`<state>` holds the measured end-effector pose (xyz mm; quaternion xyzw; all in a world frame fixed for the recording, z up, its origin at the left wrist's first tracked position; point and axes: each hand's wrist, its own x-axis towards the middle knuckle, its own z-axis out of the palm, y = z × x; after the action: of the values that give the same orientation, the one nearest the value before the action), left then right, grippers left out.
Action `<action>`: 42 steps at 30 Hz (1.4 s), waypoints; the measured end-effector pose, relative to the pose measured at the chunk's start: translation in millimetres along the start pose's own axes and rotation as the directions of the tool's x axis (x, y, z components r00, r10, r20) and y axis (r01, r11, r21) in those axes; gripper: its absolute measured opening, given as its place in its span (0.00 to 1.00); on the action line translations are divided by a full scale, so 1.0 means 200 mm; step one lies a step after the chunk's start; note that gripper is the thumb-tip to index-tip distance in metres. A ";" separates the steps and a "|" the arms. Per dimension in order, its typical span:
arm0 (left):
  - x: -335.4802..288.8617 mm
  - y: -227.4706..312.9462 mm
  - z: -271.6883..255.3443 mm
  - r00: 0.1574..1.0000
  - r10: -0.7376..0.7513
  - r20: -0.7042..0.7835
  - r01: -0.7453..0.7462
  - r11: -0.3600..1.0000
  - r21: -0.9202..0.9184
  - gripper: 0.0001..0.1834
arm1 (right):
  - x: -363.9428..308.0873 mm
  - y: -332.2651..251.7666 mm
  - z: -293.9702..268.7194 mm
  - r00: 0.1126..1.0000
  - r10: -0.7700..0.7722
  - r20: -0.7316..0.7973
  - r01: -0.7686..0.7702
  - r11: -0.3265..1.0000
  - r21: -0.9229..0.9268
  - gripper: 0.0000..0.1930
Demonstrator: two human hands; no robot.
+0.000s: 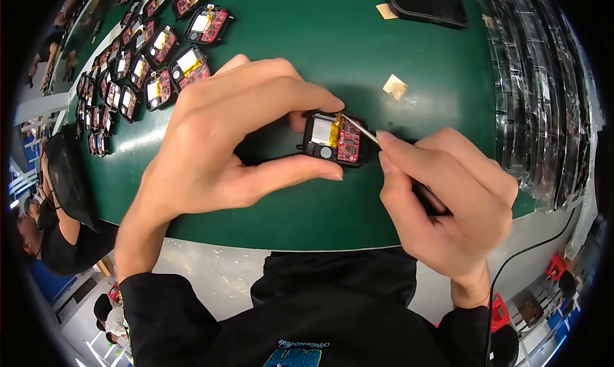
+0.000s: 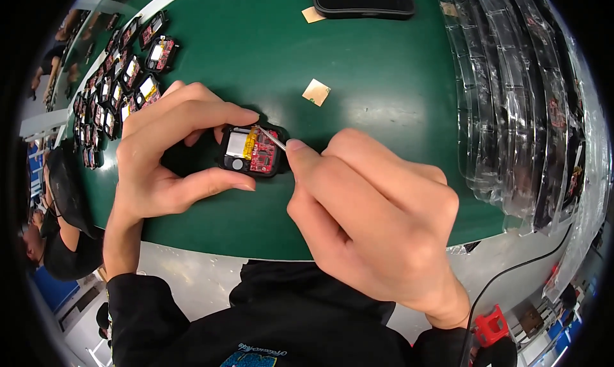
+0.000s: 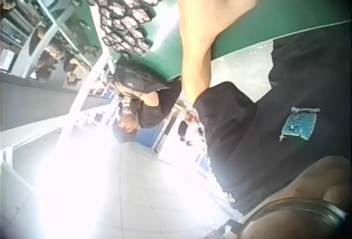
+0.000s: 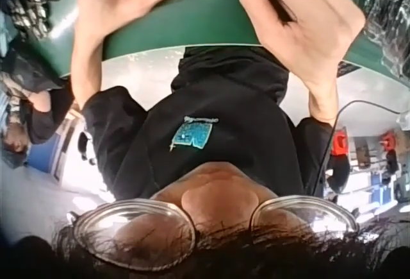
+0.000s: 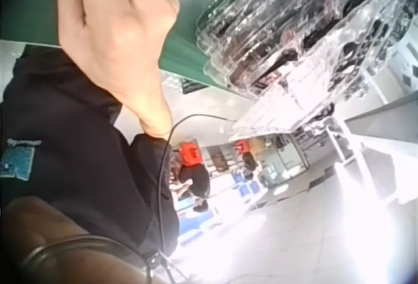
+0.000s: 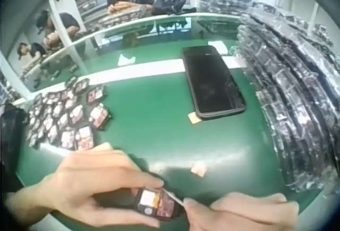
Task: Assembling electronic components into smartwatch casings using tweezers.
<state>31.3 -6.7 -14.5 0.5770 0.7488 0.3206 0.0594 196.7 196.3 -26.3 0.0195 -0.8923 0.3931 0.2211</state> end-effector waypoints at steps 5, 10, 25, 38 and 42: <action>0.00 0.00 0.01 1.000 0.007 0.004 -0.007 1.000 0.014 0.33 | -0.03 0.02 0.02 0.997 -0.066 -0.042 0.065 0.997 -0.032 0.15; 0.01 -0.01 -0.01 1.000 -0.014 0.021 0.014 1.000 0.019 0.33 | 0.01 0.02 -0.02 0.997 0.048 -0.064 -0.044 0.997 0.059 0.13; 0.02 0.06 -0.03 0.997 -0.073 0.016 0.074 0.996 -0.041 0.28 | -0.03 0.03 -0.01 0.950 0.129 -0.283 -0.023 0.937 0.350 0.11; 1.38 0.49 -0.11 0.925 0.379 0.016 -0.375 0.921 -0.101 0.25 | -0.03 0.06 -0.03 0.949 0.125 -0.290 -0.006 0.926 0.377 0.09; 1.85 0.46 -0.03 0.926 0.363 0.102 -0.360 0.932 -0.047 0.27 | -0.03 0.05 -0.04 0.952 0.153 -0.265 -0.041 0.922 0.385 0.09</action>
<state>-15.6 337.5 144.9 0.7208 0.6208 0.3045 0.0478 202.6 207.1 -30.6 -0.0412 -0.7586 0.5653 0.3214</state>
